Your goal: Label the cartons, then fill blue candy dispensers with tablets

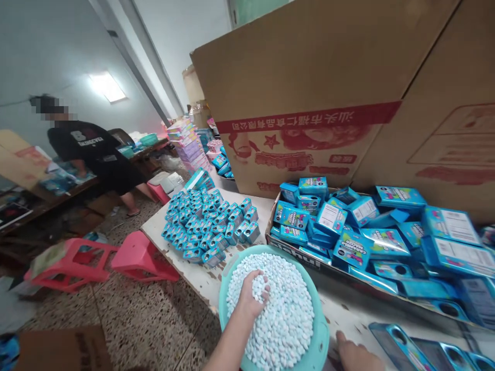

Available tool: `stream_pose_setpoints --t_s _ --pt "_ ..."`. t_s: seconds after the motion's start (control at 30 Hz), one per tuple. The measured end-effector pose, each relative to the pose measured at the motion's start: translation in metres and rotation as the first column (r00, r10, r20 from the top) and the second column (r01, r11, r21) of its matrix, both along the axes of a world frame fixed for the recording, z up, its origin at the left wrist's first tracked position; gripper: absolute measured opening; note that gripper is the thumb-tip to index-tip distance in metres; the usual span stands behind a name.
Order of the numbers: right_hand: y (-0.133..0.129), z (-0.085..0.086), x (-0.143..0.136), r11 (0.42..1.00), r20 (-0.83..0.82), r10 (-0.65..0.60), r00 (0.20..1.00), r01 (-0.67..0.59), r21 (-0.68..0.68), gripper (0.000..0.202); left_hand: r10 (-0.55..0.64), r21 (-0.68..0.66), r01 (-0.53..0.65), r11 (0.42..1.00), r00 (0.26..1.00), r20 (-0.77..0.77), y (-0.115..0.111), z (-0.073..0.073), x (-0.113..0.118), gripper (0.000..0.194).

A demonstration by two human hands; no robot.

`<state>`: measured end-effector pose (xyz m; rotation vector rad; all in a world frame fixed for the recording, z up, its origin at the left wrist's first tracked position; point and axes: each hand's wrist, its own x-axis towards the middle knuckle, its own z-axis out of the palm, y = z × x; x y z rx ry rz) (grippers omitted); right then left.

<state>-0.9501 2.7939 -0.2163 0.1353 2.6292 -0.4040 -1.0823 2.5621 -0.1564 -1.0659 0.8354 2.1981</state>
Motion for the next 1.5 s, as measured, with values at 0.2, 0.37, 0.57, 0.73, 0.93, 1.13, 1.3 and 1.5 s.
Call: stream_pose_setpoints --t_s 0.2,0.37,0.57,0.73,0.93,1.13,1.3,1.5 --pt "0.012 0.04 0.017 0.988 0.012 -0.125 0.992 0.124 0.094 0.048 0.025 0.039 -0.023 0.999 0.998 -0.052 0.0 0.009 0.002 0.01" --pt "0.018 0.032 0.051 0.905 0.014 -0.403 0.915 0.401 -0.145 0.033 -0.056 0.059 0.06 0.996 0.996 -0.072 0.012 0.002 -0.006 0.007" --pt "0.02 0.058 0.05 0.58 -0.251 -0.801 0.544 0.6 -0.551 0.052 -0.062 0.062 0.063 0.996 0.998 -0.025 0.02 -0.005 -0.005 0.005" --pt "0.005 0.101 0.001 0.724 -0.484 -0.623 0.614 0.217 -0.655 0.038 -0.03 0.005 0.031 1.0 0.996 -0.084 0.031 0.029 -0.005 0.008" --pt "-0.044 0.098 -0.045 0.777 -0.555 -0.388 0.736 -0.062 -0.626 0.031 0.014 -0.022 -0.028 0.999 0.886 -0.464 0.048 0.072 0.003 0.018" --pt "-0.063 0.095 -0.055 0.776 -0.529 -0.344 0.776 -0.082 -0.626 0.029 0.03 -0.173 -0.19 0.967 0.751 -0.66 0.051 0.068 0.01 0.015" --pt "-0.063 0.098 -0.054 0.817 -0.545 -0.32 0.775 -0.066 -0.573 0.029 -0.031 -0.278 -0.173 0.945 0.798 -0.602 0.053 0.066 0.008 0.018" --pt "-0.064 0.103 -0.054 0.816 -0.549 -0.318 0.773 -0.072 -0.574 0.029 -0.082 -0.308 -0.144 0.94 0.784 -0.616 0.053 0.069 0.007 0.02"
